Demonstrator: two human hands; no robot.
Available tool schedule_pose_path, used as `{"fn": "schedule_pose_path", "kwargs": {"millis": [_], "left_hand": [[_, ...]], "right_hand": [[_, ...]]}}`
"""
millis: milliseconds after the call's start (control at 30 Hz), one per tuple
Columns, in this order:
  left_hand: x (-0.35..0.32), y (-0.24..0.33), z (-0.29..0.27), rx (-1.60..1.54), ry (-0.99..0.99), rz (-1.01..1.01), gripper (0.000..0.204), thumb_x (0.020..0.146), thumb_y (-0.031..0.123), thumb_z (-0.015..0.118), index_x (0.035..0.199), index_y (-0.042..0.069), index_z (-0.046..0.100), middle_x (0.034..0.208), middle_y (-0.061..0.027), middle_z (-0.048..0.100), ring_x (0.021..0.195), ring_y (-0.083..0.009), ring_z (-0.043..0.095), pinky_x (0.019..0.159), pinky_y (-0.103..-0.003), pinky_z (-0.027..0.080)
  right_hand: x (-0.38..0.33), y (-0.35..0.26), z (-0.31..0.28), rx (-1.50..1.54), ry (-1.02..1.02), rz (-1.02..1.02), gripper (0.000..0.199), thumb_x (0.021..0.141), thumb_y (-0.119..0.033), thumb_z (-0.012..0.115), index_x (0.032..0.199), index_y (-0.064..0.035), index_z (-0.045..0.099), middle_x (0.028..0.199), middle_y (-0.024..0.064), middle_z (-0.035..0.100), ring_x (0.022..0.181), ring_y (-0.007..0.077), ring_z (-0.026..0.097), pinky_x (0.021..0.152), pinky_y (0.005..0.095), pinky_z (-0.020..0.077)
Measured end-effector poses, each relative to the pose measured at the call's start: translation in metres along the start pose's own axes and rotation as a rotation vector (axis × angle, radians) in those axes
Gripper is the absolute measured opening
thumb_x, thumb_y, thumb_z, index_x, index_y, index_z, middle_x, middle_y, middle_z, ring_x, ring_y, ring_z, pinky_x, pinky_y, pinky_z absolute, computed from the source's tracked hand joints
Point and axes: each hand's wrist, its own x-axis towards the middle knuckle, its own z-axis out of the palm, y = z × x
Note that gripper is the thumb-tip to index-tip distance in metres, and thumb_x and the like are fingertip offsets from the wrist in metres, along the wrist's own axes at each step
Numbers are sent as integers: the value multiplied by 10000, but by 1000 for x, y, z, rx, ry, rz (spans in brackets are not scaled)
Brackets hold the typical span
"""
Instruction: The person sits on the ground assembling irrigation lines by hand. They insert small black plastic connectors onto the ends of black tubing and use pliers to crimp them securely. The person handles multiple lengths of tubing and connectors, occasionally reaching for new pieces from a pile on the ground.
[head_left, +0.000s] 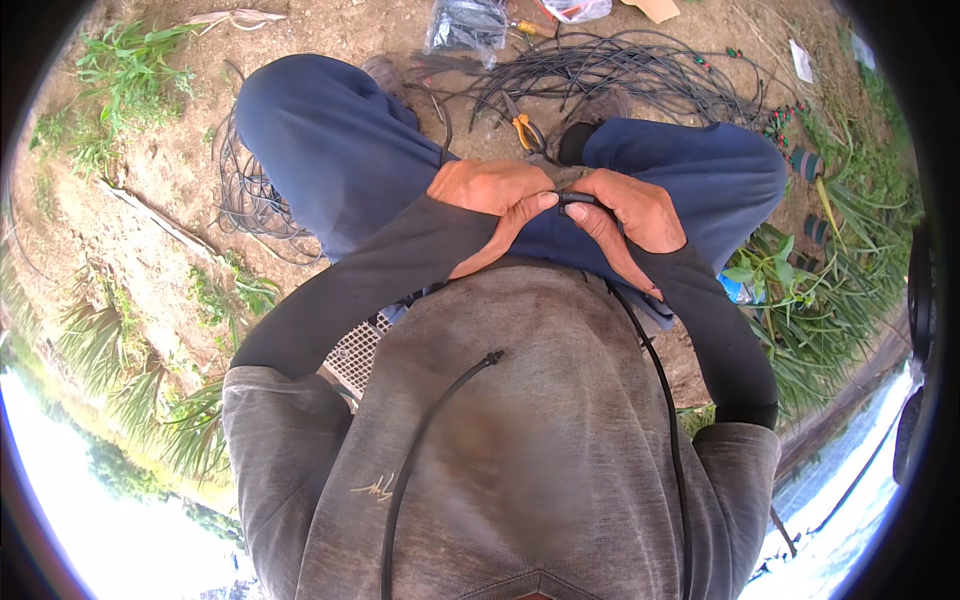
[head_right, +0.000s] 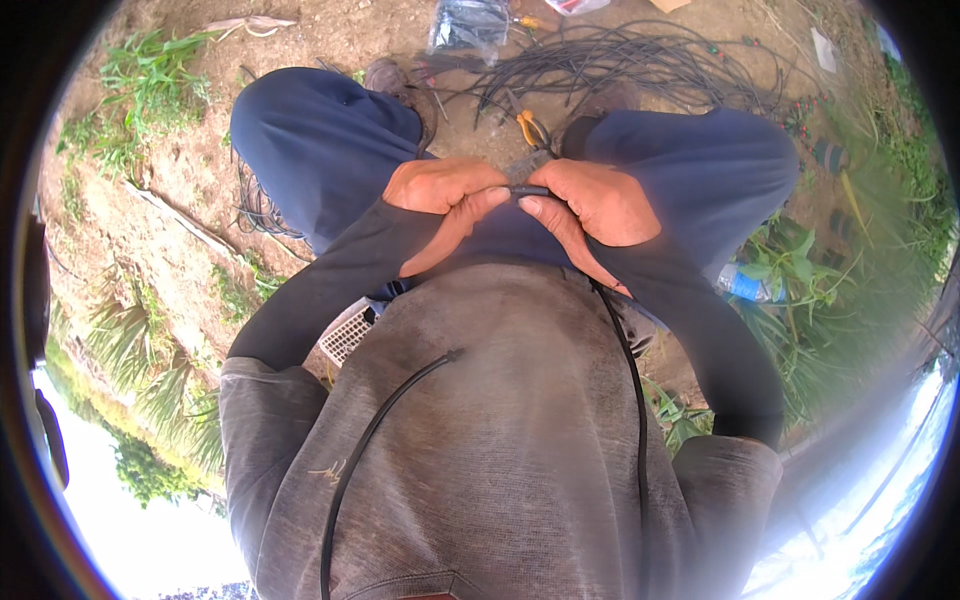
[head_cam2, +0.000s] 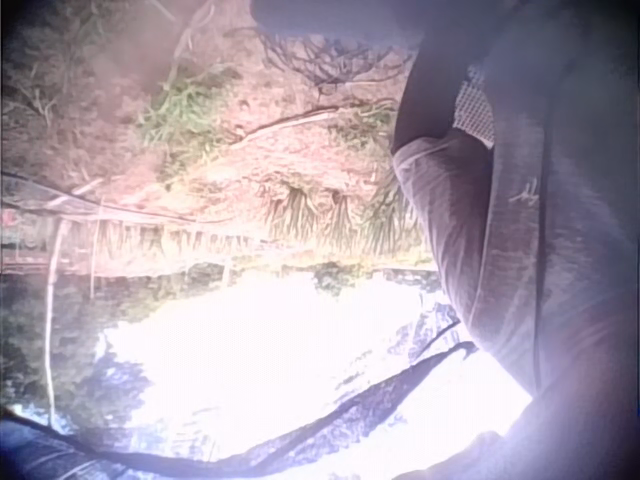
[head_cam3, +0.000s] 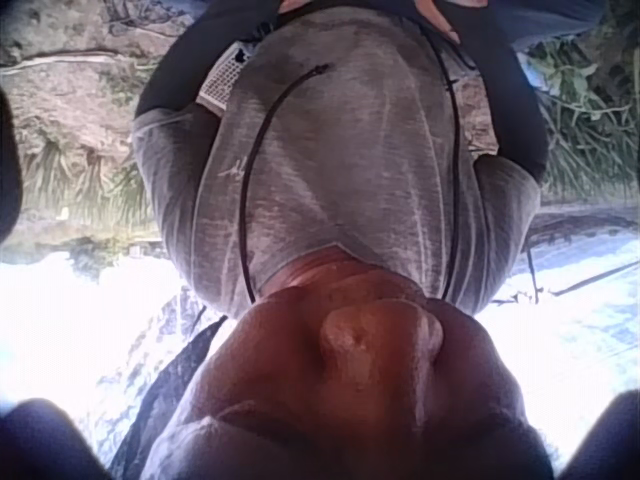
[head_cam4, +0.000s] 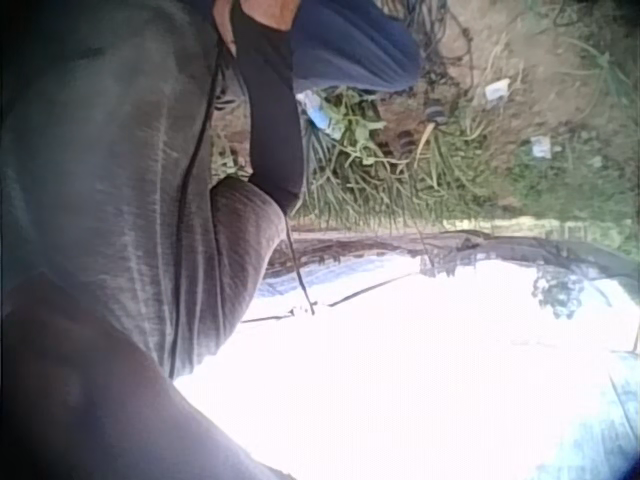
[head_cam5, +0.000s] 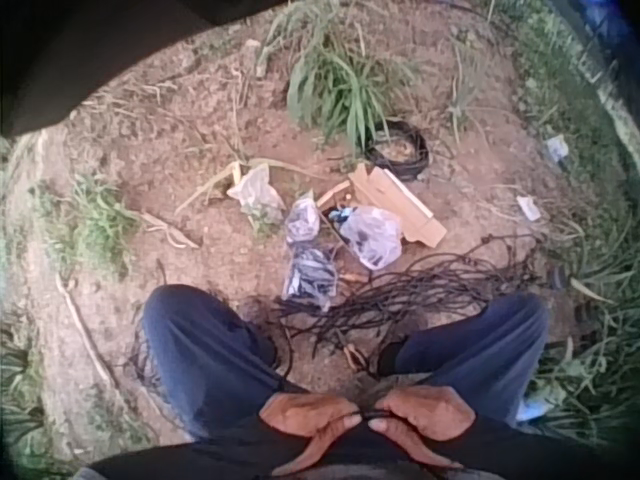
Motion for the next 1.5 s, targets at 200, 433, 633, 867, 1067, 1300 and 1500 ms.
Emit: {"fn": "schedule_pose_path", "kwargs": {"millis": [200,433,633,867,1067,1300,1500], "left_hand": [[2,7,-4,-282,-131,-188,219,952,226,565,858,52,658,630,-36,542,529,-118,520,514,-286,411],[6,7,-8,-776,-329,-493,369,973,322,540,779,17,614,551,23,426,476,-60,362,449,-237,269],[5,0,-5,-1098,-403,-621,372,982,332,529,790,16,571,532,45,349,441,-56,293,419,-250,207],[5,-9,-6,-1340,-522,-774,361,995,341,501,780,52,532,570,56,319,432,-61,284,402,-247,195],[28,4,-27,-1294,-312,-653,387,1011,382,449,844,46,543,577,44,362,444,-67,337,396,-229,247],[31,3,-20,-1429,-305,-741,398,1014,390,431,917,30,573,607,21,416,456,-92,385,401,-237,286],[30,10,-15,-1180,-207,-485,389,1015,350,436,1023,0,607,631,5,482,542,-116,528,482,-236,405]], "right_hand": [[0,3,-3,-49,-13,-88,130,872,-123,664,892,-14,595,720,132,546,623,300,529,559,375,420],[3,2,-2,-145,21,-303,135,807,-37,695,882,1,589,712,121,536,618,288,516,557,365,427],[6,4,-4,-316,43,-461,159,726,-20,696,821,-25,569,723,69,505,627,231,506,524,330,418],[13,-1,-7,-474,-29,-539,119,765,-52,674,843,-49,585,740,44,500,645,215,520,533,322,432],[32,-13,-23,345,35,88,262,970,-186,566,1145,9,557,964,98,654,868,179,621,762,312,500],[30,-3,-18,530,126,200,235,975,-205,568,1115,-16,565,916,35,616,807,82,537,723,241,448],[32,7,-23,577,148,298,176,965,-184,574,1032,-21,569,840,24,617,737,72,522,642,229,433]]}}
